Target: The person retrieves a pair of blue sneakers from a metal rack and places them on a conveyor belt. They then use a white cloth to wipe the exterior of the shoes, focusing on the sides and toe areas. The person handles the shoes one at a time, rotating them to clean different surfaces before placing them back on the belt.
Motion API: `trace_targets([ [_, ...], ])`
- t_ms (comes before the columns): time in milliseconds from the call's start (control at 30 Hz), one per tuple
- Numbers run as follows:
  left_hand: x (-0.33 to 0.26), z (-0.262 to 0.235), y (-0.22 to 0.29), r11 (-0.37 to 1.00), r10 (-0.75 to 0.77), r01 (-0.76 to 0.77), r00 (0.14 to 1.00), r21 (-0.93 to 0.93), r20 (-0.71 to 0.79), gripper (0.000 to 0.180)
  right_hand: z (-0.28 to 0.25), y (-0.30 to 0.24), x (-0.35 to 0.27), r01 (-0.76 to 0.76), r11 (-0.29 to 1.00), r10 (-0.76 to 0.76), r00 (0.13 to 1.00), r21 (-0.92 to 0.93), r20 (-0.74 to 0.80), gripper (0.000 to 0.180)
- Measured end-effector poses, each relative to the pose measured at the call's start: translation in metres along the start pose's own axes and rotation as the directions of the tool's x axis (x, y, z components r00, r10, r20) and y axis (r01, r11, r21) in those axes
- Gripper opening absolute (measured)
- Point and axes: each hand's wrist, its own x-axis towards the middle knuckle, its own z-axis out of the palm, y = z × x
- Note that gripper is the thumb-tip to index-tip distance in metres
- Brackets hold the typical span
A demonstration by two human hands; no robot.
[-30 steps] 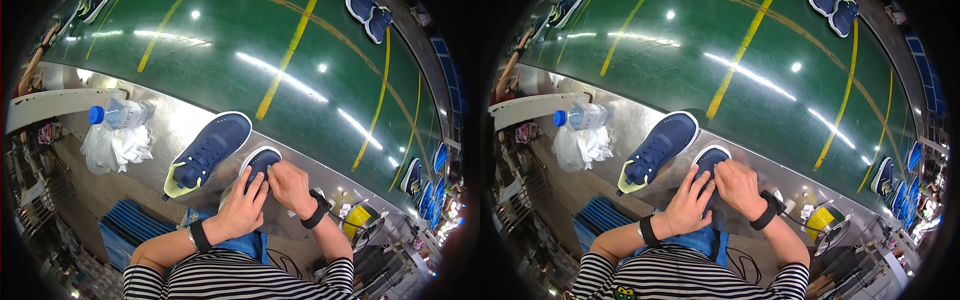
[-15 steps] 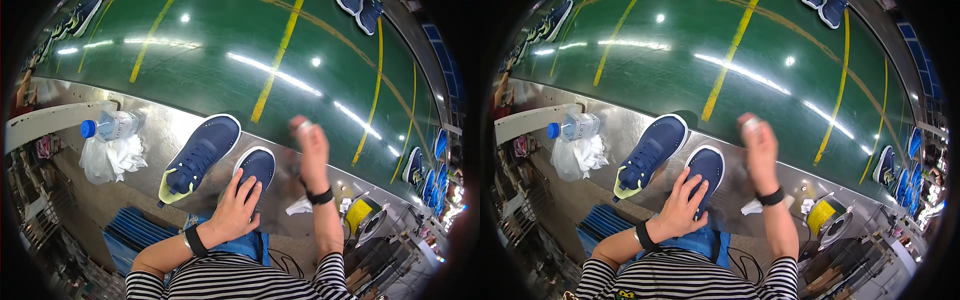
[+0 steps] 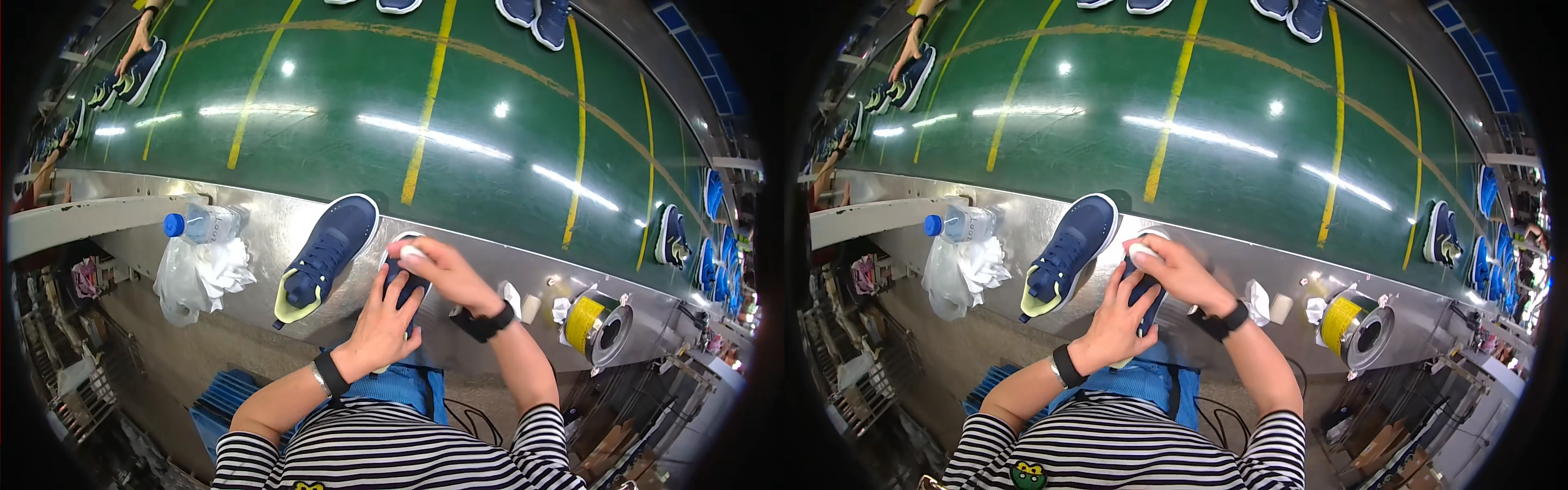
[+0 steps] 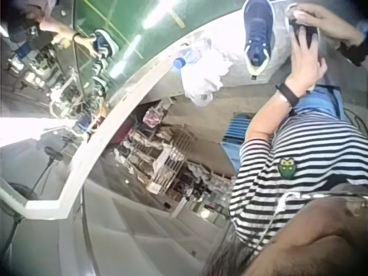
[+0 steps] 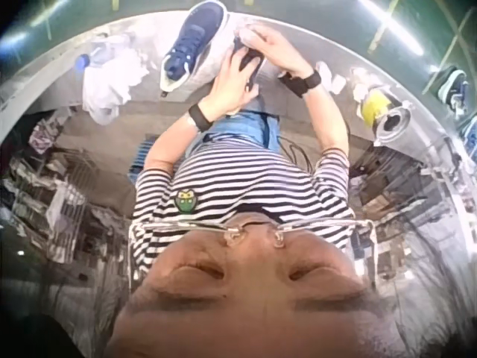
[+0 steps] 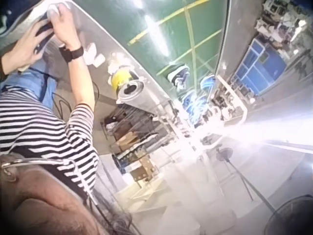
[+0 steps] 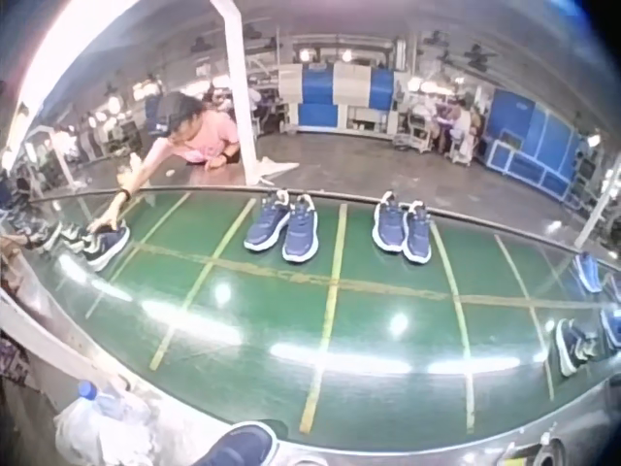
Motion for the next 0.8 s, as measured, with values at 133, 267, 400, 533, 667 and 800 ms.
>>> trace_targets([
  [133, -0.001, -0.009, 0.001, 0.999, 0.034, -0.035, 0.998, 0.024, 0.047, 0.064, -0.051, -0.004, -0.001, 0.01, 0.794, -0.349, 0.826, -0.608, -0.443, 0.021],
  [267, -0.003, -0.011, 0.004, 0.996, 0.029, -0.033, 0.998, 0.082, 0.052, 0.065, -0.093, -0.004, -0.055, -0.126, 0.696, -0.32, 0.827, -0.707, -0.463, 0.019],
  [400, -0.002, -0.011, 0.007, 0.992, 0.054, -0.062, 0.996, 0.11, 0.072, 0.065, -0.112, 0.018, -0.089, -0.315, 0.359, -0.559, 0.68, -0.878, -0.473, 0.025],
  [533, -0.005, -0.017, 0.003, 0.993, 0.049, -0.06, 0.994, 0.104, 0.1, 0.066, -0.087, 0.016, -0.125, -0.298, 0.457, -0.682, 0.487, -0.838, -0.546, 0.03],
  [667, 0.0, -0.016, 0.005, 0.989, 0.081, -0.094, 0.991, 0.117, 0.107, 0.065, -0.057, 0.056, -0.154, -0.333, 0.341, -0.662, 0.579, -0.879, -0.477, 0.027],
  [800, 0.005, -0.02, 0.008, 0.988, 0.121, -0.129, 0.987, 0.079, 0.105, 0.062, -0.064, 0.076, -0.161, -0.086, 0.754, -0.542, 0.477, -0.651, -0.691, 0.014],
])
